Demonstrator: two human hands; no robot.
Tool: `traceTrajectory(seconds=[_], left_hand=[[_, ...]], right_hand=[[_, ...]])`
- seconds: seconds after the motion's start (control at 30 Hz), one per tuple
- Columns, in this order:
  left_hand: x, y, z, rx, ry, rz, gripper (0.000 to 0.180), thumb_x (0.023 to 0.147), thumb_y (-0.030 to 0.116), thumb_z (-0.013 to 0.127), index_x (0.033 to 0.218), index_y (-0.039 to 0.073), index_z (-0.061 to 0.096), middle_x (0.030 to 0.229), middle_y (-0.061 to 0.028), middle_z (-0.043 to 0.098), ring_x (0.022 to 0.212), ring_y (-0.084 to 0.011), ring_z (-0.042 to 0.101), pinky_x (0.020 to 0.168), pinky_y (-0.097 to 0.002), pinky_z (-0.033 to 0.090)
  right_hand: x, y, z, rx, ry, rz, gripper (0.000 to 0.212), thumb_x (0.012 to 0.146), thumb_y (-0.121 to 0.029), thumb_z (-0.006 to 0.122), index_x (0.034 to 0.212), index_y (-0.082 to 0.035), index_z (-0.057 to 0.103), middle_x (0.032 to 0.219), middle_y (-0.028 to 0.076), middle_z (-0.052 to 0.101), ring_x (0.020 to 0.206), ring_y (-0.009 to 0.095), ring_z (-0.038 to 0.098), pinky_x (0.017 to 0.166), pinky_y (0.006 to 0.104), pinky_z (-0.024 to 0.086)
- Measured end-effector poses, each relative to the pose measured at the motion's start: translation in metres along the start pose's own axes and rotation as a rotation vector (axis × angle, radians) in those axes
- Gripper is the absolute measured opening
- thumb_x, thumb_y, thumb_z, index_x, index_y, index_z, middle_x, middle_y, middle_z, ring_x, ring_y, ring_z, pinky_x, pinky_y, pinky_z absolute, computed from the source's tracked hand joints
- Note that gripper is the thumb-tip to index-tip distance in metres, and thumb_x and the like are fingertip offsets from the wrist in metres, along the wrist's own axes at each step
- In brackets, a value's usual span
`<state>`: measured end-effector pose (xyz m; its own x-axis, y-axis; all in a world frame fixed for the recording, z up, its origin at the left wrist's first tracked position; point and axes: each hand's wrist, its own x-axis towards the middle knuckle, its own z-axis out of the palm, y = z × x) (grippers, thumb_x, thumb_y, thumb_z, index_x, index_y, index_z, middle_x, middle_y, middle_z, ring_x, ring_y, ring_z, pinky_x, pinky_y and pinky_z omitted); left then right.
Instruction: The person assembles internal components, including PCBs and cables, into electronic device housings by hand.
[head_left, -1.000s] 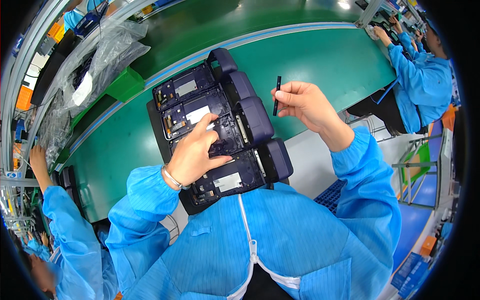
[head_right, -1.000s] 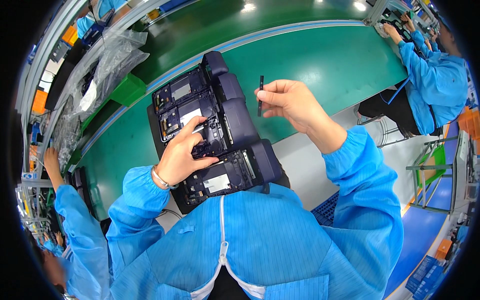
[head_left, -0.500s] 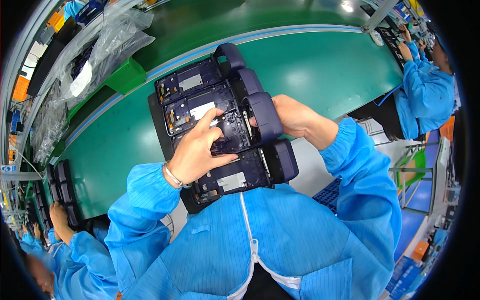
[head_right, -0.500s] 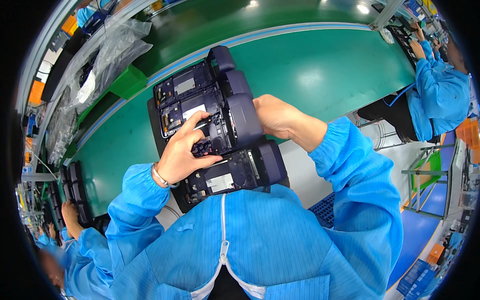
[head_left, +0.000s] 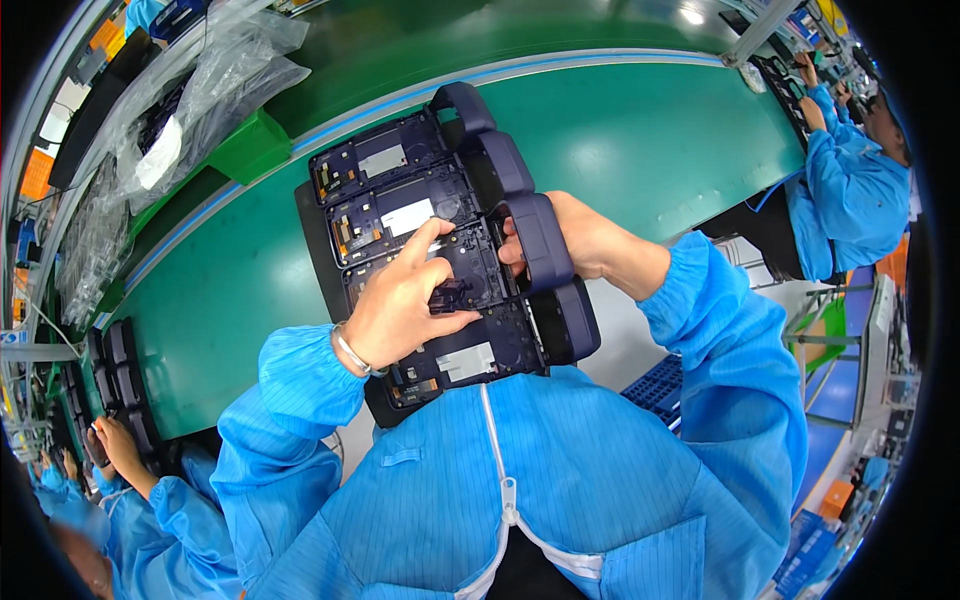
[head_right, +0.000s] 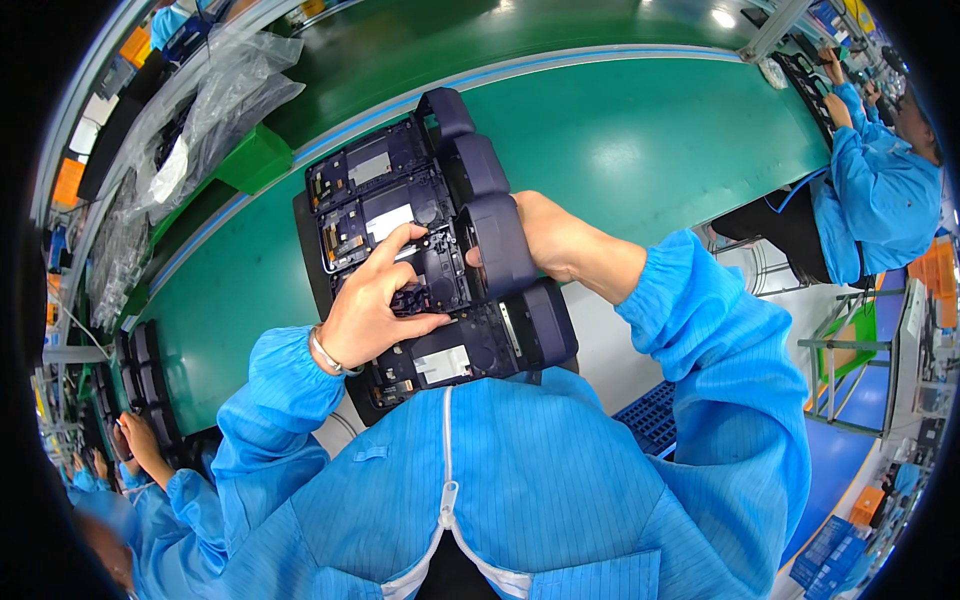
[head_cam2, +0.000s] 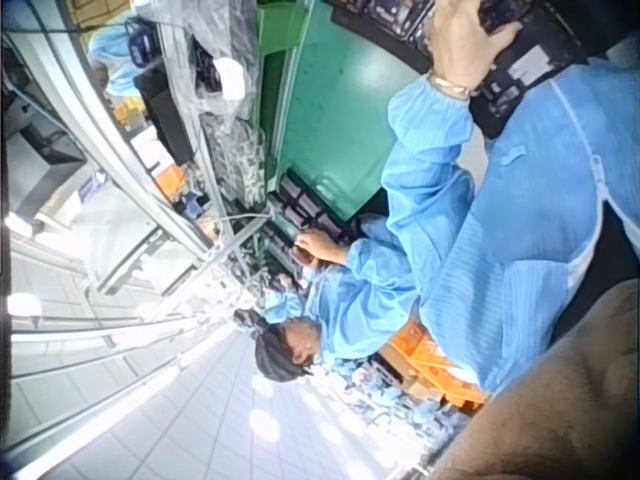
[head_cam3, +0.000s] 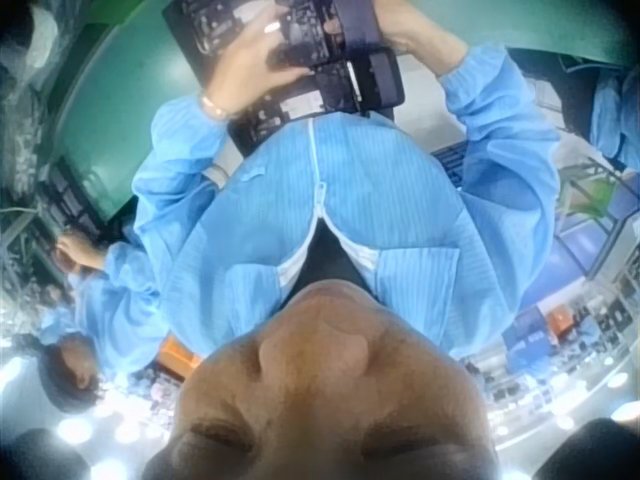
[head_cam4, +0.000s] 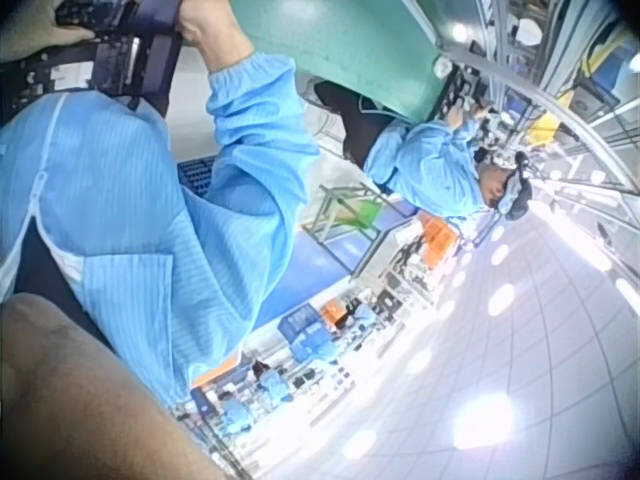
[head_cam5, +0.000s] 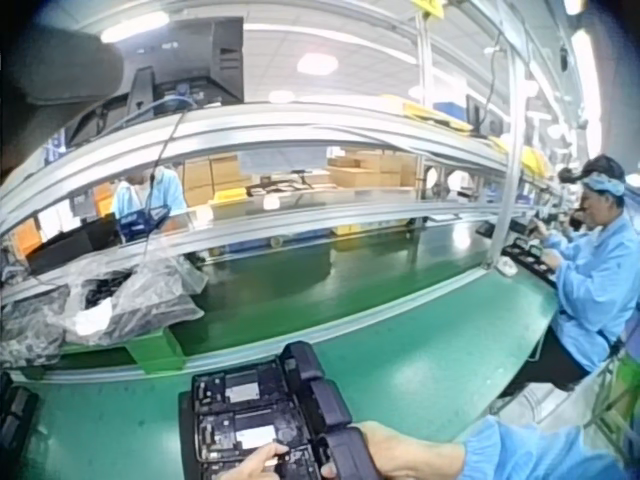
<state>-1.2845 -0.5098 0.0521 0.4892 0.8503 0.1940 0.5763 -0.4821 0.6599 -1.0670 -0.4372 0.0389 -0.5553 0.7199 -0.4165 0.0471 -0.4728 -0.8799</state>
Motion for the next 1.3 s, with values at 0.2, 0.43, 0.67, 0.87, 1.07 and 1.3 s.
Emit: traceTrajectory(seconds=[0.2,0.43,0.67,0.87,1.07,1.3], left_hand=[[0.003,-0.001,0.004,0.028,0.001,-0.018,0.031,0.061,0.016,0.078,0.077,-0.001,0.057,0.121,-0.0131,0.042,0.082,-0.0313,0.06,0.069,-0.036,0.05],[0.005,0.0,0.006,0.101,-0.004,-0.066,0.033,0.062,0.019,0.078,0.079,-0.002,0.057,0.118,-0.0125,0.044,0.083,-0.0307,0.061,0.071,-0.0362,0.051],[0.005,-0.004,0.008,0.103,0.013,-0.04,0.034,0.065,0.021,0.076,0.08,-0.002,0.056,0.121,-0.0147,0.046,0.087,-0.0325,0.06,0.074,-0.0371,0.049],[0.015,0.011,0.005,-0.107,0.041,-0.087,0.036,0.072,0.022,0.072,0.094,-0.001,0.058,0.107,-0.0167,0.057,0.094,-0.0321,0.058,0.079,-0.0349,0.047],[0.016,0.019,0.013,-0.436,-0.055,-0.224,0.027,0.08,0.021,0.067,0.096,0.001,0.059,0.084,-0.0074,0.064,0.08,-0.0126,0.059,0.075,-0.0278,0.046],[0.015,0.018,0.013,-1.105,0.046,-0.541,0.029,0.087,0.022,0.059,0.104,-0.001,0.057,0.076,-0.0065,0.06,0.044,-0.0031,0.038,0.038,-0.0179,0.027]], right_hand=[[0.008,0.004,-0.008,0.072,0.026,0.048,0.022,0.075,-0.004,0.067,0.093,0.004,0.056,0.076,0.01,0.06,0.062,0.019,0.062,0.053,0.0284,0.053],[0.012,0.001,-0.016,0.096,0.012,0.109,0.018,0.08,-0.003,0.06,0.096,0.006,0.058,0.082,0.013,0.062,0.066,0.02,0.063,0.058,0.0291,0.054],[-0.007,0.003,-0.031,-0.26,0.172,-0.204,0.02,0.083,-0.001,0.053,0.102,0.004,0.058,0.09,0.011,0.062,0.08,0.019,0.061,0.071,0.0267,0.05],[-0.038,-0.023,0.029,-0.679,0.046,-0.793,0.017,0.076,-0.003,0.064,0.094,-0.001,0.064,0.089,0.008,0.062,0.082,0.017,0.059,0.071,0.0263,0.047],[-0.041,-0.019,0.035,-0.615,0.126,-0.642,0.01,0.076,-0.002,0.065,0.085,0.001,0.064,0.082,0.007,0.063,0.075,0.014,0.06,0.066,0.0249,0.048],[-0.041,-0.012,0.01,-0.182,0.247,-0.604,0.013,0.079,-0.001,0.062,0.092,0.002,0.061,0.085,0.006,0.063,0.079,0.011,0.061,0.071,0.0229,0.05]])
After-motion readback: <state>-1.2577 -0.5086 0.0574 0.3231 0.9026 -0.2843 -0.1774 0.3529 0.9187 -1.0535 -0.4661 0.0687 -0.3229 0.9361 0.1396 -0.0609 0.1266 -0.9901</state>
